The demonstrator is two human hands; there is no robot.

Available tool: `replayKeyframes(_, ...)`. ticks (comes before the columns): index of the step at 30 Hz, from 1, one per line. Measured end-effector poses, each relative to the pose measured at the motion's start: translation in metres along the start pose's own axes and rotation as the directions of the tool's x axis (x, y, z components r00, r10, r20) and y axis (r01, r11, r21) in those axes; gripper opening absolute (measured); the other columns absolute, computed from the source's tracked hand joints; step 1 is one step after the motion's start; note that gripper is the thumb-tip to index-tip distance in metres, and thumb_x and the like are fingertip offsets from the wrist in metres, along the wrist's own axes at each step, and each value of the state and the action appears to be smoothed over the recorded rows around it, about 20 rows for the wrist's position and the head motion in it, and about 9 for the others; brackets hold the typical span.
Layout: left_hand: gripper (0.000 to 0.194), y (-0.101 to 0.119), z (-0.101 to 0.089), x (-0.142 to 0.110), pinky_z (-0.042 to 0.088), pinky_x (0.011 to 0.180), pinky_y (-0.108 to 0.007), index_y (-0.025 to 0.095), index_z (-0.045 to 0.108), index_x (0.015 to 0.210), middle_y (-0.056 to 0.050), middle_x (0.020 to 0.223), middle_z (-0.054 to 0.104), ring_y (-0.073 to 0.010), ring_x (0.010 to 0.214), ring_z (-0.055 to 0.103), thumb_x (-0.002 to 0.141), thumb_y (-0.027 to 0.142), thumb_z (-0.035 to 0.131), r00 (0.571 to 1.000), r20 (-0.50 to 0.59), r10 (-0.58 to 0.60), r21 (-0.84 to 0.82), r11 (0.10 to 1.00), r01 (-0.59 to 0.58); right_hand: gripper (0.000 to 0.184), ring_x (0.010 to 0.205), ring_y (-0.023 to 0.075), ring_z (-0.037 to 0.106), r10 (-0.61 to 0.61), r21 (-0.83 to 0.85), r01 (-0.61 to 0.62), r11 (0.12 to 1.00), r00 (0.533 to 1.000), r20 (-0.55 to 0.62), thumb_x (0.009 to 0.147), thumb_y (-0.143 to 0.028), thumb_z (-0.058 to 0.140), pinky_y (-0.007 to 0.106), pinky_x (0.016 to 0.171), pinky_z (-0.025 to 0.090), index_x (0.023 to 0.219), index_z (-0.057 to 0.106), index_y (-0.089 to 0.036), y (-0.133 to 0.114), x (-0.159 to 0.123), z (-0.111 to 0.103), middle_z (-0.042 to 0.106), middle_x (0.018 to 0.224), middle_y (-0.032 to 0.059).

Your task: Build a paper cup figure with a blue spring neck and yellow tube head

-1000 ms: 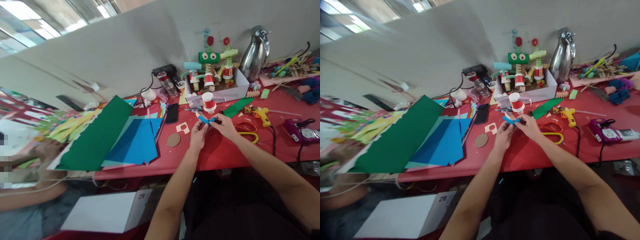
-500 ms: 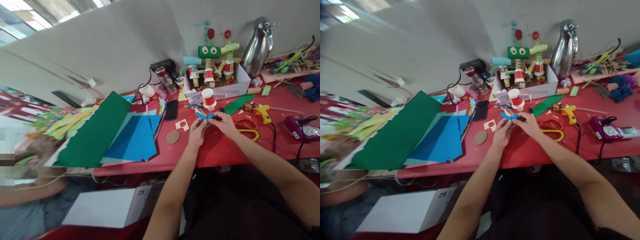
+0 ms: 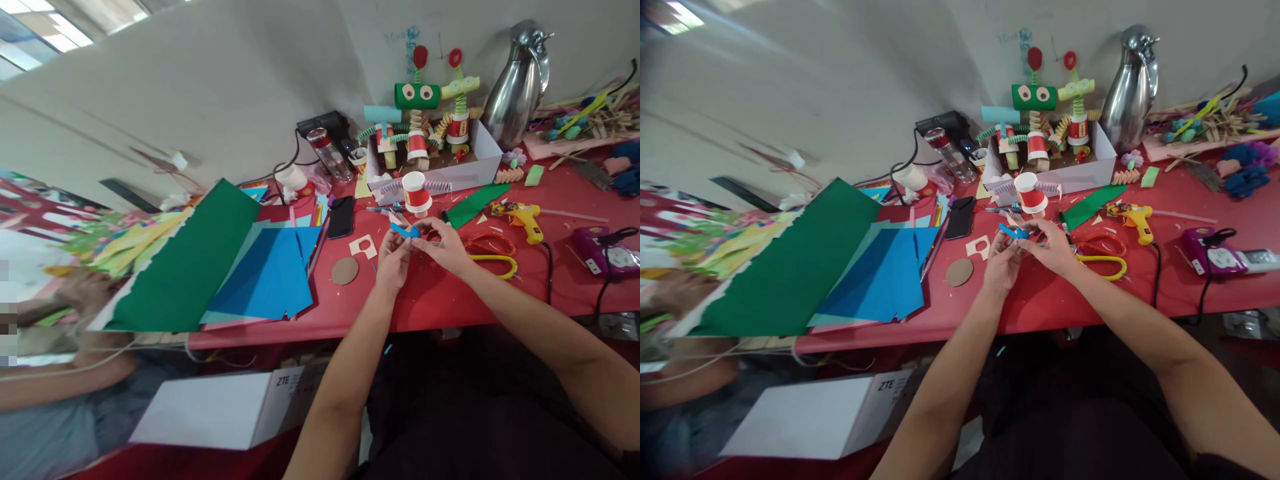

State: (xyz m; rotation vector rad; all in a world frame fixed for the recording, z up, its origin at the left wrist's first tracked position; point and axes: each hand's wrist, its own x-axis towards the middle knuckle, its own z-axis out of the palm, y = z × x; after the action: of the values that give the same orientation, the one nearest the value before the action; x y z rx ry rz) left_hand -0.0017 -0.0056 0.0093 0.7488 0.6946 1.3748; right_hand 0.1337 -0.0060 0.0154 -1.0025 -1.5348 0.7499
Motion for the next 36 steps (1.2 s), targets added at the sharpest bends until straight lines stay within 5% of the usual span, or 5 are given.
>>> replayKeyframes(5,0.037,0.0001,0.0024,-0.0003,0.05,0.077,-0.02,0.027,0.064,0.098,0.006,0.08,0.068,-0.0079,0.076,0.066,0.069,0.013,0.083,0.999,-0.044,0.01,-0.002,1.0,-0.01,0.023,0.089,0.0207,0.067,-0.008,-0.035,0.01,0.999,0.999,0.052,0.083,-0.039,0.069,0.034,0.075,0.054,0.098,0.069,-0.022,0.0076,0.0015,0.0004,0.073,0.097,0.0066)
replayKeyframes(11,0.024,0.0062,0.0029,-0.0017,0.052,0.077,-0.026,0.022,0.064,0.087,0.002,0.081,0.07,-0.0104,0.072,0.065,0.071,0.022,0.081,0.985,-0.039,-0.169,-0.063,0.984,0.167,0.013,0.093,0.022,0.065,-0.121,-0.15,0.131,0.98,0.99,0.074,0.089,-0.03,0.061,0.039,0.084,0.053,0.097,0.069,-0.023,0.0111,0.0028,-0.0027,0.071,0.101,0.0068)
replayKeyframes(18,0.025,0.0087,0.0047,-0.0034,0.048,0.062,-0.023,0.019,0.064,0.081,0.003,0.07,0.064,-0.0099,0.064,0.06,0.064,0.026,0.081,0.968,0.019,-0.25,-0.054,0.967,0.251,0.032,0.103,0.028,0.057,-0.289,-0.385,0.327,0.863,0.945,0.155,0.087,-0.009,0.049,0.05,0.092,0.047,0.111,0.065,-0.023,0.01,-0.003,-0.002,0.066,0.111,0.0107)
replayKeyframes(36,0.027,0.0062,0.0001,0.0003,0.051,0.065,-0.023,0.019,0.066,0.073,0.004,0.067,0.065,-0.0092,0.063,0.062,0.057,0.021,0.087,0.964,-0.03,-0.264,-0.023,0.964,0.263,0.032,0.097,0.0266,0.057,-0.339,-0.363,0.394,0.845,0.918,0.207,0.085,-0.006,0.048,0.045,0.086,0.047,0.106,0.065,-0.024,0.0057,-0.0024,-0.0034,0.066,0.103,0.0089)
